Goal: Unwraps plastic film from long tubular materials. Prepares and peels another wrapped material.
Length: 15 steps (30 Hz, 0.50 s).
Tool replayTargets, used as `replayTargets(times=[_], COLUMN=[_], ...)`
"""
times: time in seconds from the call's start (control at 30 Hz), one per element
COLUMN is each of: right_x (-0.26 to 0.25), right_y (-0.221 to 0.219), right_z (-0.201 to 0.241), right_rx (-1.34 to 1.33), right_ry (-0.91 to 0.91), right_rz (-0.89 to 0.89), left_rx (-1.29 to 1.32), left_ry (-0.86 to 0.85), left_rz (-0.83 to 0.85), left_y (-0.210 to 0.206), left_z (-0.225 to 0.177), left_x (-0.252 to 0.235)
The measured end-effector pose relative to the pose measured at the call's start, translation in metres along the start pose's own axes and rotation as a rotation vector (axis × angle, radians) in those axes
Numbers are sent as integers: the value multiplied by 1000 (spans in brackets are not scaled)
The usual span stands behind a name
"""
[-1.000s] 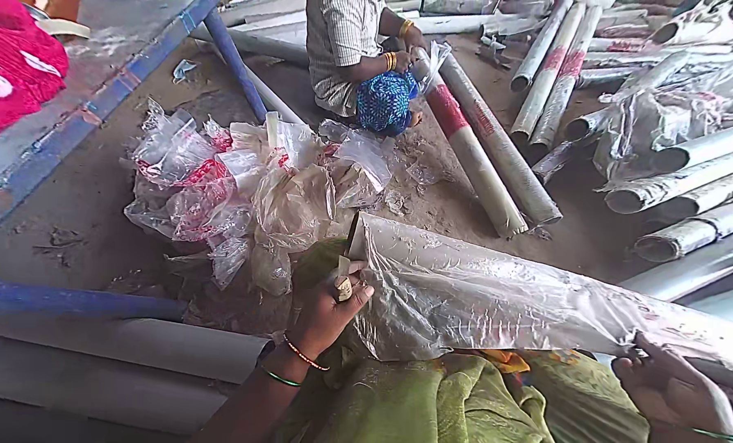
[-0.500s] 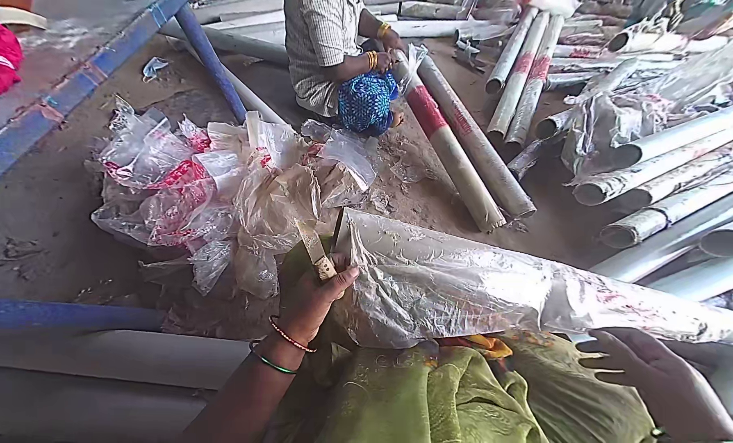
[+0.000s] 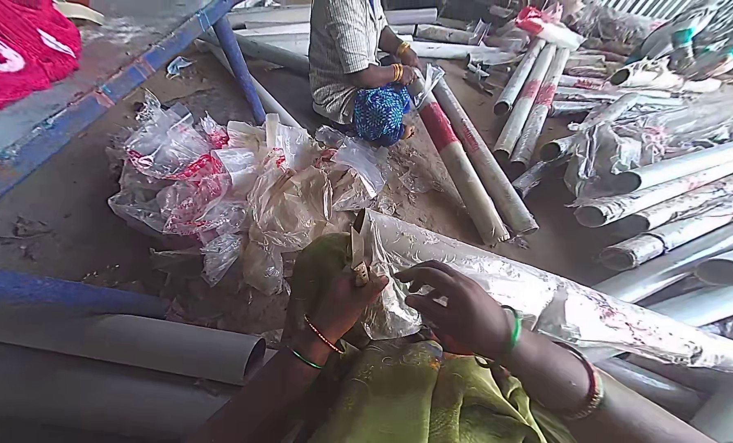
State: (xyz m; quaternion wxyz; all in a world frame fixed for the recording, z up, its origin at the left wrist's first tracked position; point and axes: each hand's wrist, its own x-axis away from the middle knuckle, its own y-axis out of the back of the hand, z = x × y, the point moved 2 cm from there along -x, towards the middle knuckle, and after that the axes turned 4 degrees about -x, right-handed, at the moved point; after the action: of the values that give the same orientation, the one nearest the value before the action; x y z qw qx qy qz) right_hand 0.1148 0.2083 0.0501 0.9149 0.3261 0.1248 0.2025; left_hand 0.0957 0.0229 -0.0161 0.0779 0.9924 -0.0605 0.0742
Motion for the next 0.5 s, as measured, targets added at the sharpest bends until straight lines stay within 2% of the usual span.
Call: replayTargets(times=[0.1, 0.17, 0.37, 0.5], right_x=[-26, -36, -37, -28], right_y=[-23, -36, -46, -18], right_z=[9, 11, 3, -6], right_rx=[35, 19, -181, -411], right_ry=[-51, -73, -39, 91], right_rz=[84, 63, -125, -344], left_rx=[-110, -173, -227, -277], left_ry=[-35, -112, -261, -232], left_rz=[3, -22, 15, 50], left_y=[2, 3, 8, 11], left_z=[-5, -5, 2, 8], left_x=[5, 7, 6, 3])
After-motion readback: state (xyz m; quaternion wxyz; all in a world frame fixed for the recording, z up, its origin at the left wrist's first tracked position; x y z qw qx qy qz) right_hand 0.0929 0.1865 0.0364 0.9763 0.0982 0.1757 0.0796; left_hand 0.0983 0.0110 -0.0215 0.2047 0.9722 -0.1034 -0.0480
